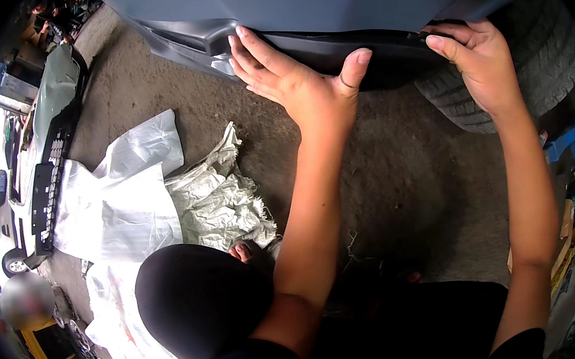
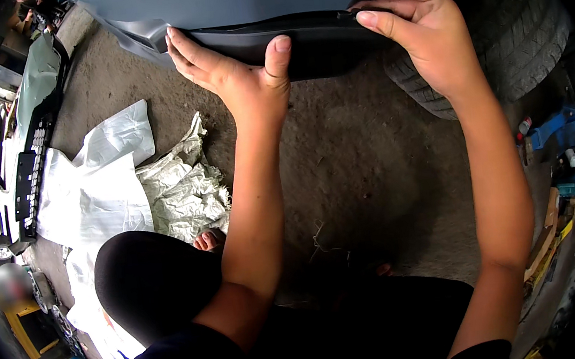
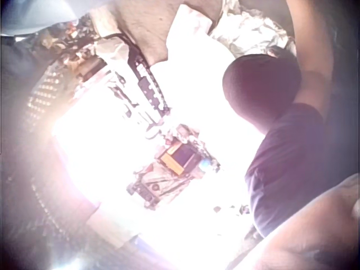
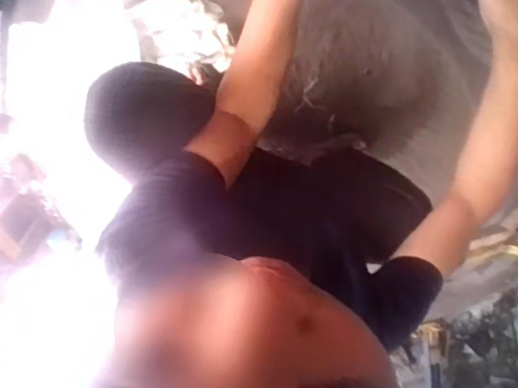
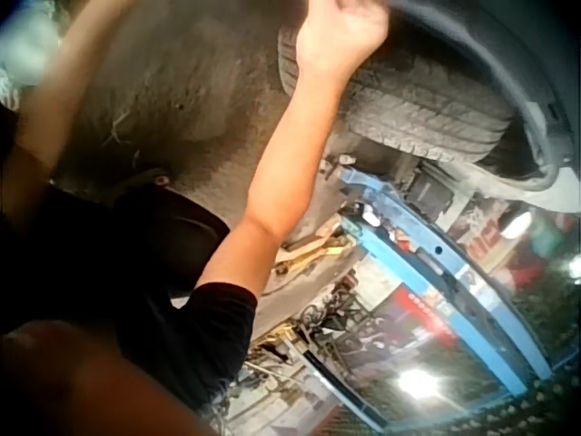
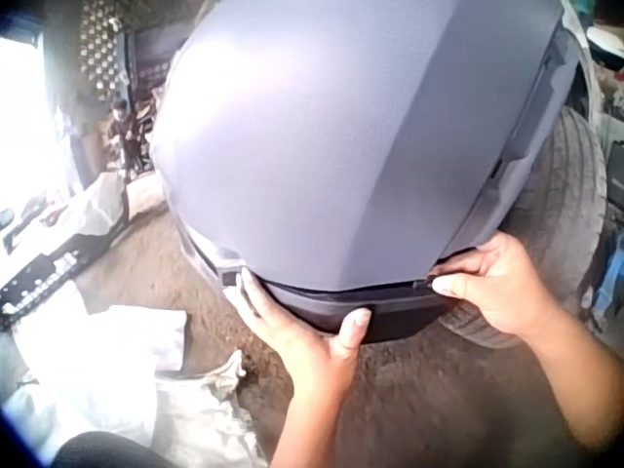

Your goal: The person removes a black plastic grille piece from a car bumper, walks to a cluttered workbench to sort through small parts, and then returns to the car to reattach the bumper cover. They align the bumper with the vehicle's frame and press it into place.

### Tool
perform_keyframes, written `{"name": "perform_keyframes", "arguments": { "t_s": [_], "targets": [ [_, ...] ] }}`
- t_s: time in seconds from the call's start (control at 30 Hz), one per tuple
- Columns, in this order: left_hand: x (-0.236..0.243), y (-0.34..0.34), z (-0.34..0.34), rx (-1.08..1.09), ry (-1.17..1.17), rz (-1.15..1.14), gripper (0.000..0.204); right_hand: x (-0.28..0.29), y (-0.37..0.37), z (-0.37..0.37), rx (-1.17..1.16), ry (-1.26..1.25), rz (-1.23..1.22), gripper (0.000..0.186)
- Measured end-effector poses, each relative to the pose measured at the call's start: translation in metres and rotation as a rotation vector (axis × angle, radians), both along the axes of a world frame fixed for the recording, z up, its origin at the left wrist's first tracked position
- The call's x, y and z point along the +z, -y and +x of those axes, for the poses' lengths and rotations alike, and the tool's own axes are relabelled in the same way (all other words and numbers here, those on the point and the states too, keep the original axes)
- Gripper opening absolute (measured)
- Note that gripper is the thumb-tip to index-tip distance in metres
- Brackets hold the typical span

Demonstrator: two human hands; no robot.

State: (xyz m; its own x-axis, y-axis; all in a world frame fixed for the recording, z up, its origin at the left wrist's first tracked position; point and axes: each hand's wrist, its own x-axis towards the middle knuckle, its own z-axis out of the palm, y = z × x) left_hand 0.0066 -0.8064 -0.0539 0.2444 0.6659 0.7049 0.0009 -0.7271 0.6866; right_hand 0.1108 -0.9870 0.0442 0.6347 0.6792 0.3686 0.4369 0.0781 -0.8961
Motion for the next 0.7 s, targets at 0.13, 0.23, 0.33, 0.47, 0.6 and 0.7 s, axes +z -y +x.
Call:
{"name": "perform_keyframes", "arguments": {
  "t_s": [0.13, 0.23, 0.33, 0.47, 0.6, 0.7],
  "targets": [
    [0.0057, 0.0031, -0.0017, -0.010, -0.033, -0.011, 0.141, 0.0000, 0.0030, 0.0011, -0.005, -0.019, -0.005, 0.039],
    [0.0075, 0.0056, -0.0035, -0.018, -0.058, -0.025, 0.141, -0.0004, 0.0035, 0.0028, 0.006, -0.037, 0.007, 0.039],
    [0.0049, 0.0016, -0.0039, -0.020, -0.042, 0.005, 0.139, 0.0015, -0.0016, 0.0000, -0.008, -0.006, -0.011, 0.036],
    [0.0060, 0.0004, -0.0049, -0.045, -0.052, 0.044, 0.138, 0.0042, -0.0024, -0.0050, -0.024, 0.010, 0.041, 0.021],
    [0.0070, -0.0004, -0.0062, -0.058, -0.060, 0.060, 0.139, 0.0059, -0.0004, -0.0037, 0.006, 0.003, 0.013, 0.026],
    [0.0072, -0.0008, -0.0065, -0.070, -0.055, 0.072, 0.139, 0.0044, -0.0005, -0.0040, -0.014, 0.027, 0.042, 0.024]
  ]
}}
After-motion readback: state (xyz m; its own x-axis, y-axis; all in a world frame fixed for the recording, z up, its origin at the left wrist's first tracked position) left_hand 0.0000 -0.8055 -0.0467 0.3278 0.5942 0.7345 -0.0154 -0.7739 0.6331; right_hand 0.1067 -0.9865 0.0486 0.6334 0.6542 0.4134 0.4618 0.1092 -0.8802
